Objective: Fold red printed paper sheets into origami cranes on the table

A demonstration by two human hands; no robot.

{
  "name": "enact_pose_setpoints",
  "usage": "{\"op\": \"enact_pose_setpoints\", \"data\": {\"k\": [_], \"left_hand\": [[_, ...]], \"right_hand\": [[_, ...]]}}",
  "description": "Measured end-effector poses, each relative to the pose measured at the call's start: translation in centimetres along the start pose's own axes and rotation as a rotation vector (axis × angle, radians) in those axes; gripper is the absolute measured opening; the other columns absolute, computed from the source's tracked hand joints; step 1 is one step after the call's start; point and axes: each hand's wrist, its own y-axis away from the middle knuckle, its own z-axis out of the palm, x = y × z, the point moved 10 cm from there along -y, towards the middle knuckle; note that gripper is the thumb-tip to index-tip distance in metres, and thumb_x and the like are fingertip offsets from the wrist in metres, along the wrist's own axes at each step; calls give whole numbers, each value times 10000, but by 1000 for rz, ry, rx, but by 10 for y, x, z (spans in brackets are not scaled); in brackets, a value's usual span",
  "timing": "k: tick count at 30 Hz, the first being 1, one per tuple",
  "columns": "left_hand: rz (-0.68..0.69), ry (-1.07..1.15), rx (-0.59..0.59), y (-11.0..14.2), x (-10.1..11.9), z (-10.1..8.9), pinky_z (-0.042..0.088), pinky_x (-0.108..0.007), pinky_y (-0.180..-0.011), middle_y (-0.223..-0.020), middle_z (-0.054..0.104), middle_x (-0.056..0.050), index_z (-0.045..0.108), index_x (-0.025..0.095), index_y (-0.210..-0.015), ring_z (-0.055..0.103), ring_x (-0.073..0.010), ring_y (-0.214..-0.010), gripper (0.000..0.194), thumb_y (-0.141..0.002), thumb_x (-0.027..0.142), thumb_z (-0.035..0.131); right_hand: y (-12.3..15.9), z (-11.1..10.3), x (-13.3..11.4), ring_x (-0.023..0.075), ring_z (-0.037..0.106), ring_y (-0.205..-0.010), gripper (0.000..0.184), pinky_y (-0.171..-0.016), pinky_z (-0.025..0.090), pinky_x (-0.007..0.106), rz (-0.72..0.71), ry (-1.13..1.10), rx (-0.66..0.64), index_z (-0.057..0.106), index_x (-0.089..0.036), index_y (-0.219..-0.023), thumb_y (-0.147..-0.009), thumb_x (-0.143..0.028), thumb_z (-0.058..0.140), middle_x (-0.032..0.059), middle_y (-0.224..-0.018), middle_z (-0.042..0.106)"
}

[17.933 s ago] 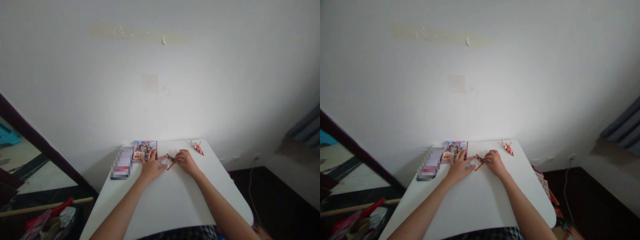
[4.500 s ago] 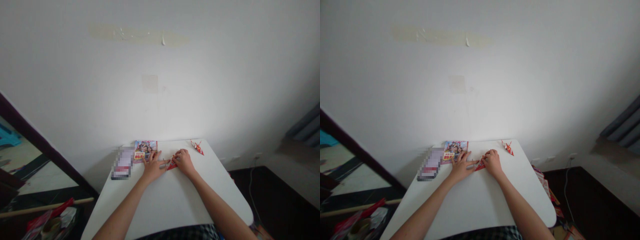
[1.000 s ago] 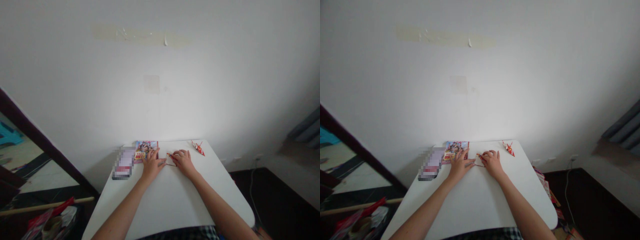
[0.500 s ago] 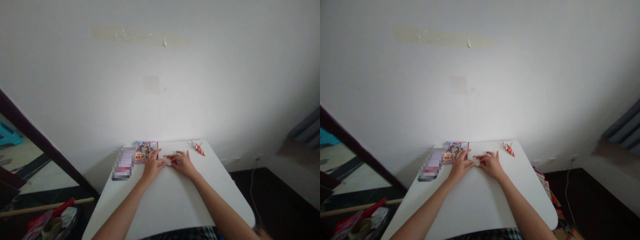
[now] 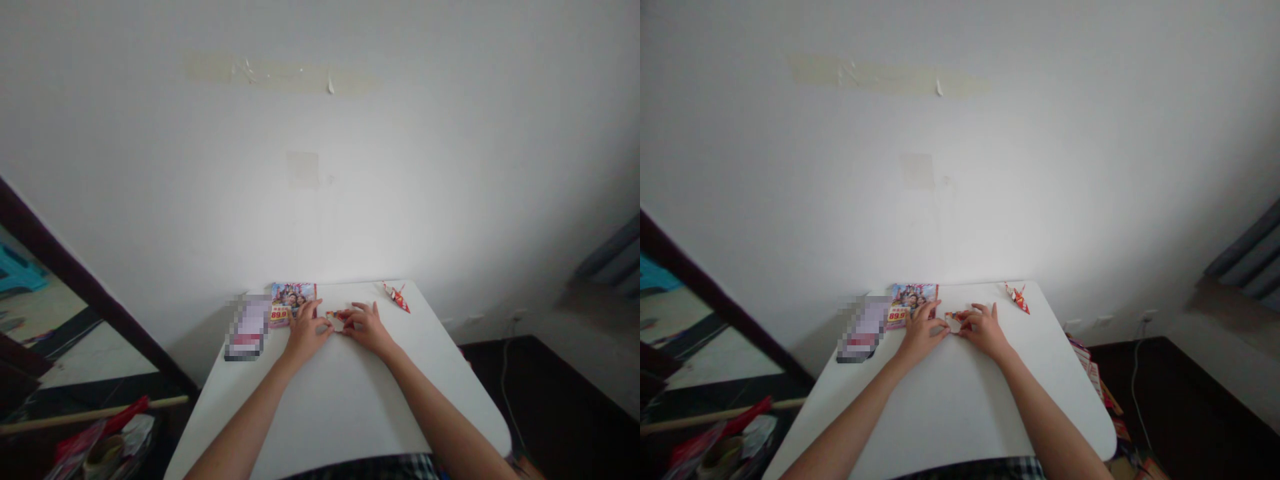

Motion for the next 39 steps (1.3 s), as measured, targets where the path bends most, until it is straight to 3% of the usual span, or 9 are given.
{"op": "enact_pose_setpoints", "data": {"k": [11,18,24,31,39], "left_hand": [[22,53,-47,-2,-6,0,102,-690,-1171,-1462,547,-50,809,306,-886,317,-338,-1434,111,-786,339,774],[11,8,-118,-5,-18,10,63,-748,-1145,-1464,556,-2,792,420,-966,327,-355,-1436,170,-806,375,758],[-5,13,-151,-6,-19,10,42,-749,-1152,-1466,556,14,784,444,-977,319,-358,-1445,206,-774,411,785],[6,22,-152,-6,-17,9,56,-730,-1164,-1453,562,-30,798,387,-983,332,-367,-1431,218,-775,447,771],[-9,20,-124,-4,-14,5,102,-721,-1161,-1444,568,-1,799,395,-933,334,-349,-1425,156,-791,430,744]], "right_hand": [[1,1,3,315,412,-1390,75,-1119,-21,748,3,-22,-9,737,-310,-886,-829,-356,722,4,-1279,690],[0,0,2,318,414,-1389,65,-1119,-16,748,5,-21,-13,733,-305,-889,-829,-327,722,-6,-1287,685],[2,-1,1,317,415,-1388,84,-1114,-13,755,6,-16,-2,726,-309,-908,-827,-312,708,-6,-1284,686],[1,-1,0,332,423,-1380,91,-1109,-4,762,10,-30,-15,726,-298,-892,-811,-334,707,10,-1290,682],[2,-1,-2,334,428,-1373,116,-1113,-2,758,-7,-15,4,730,-303,-902,-814,-377,714,12,-1278,688]]}}
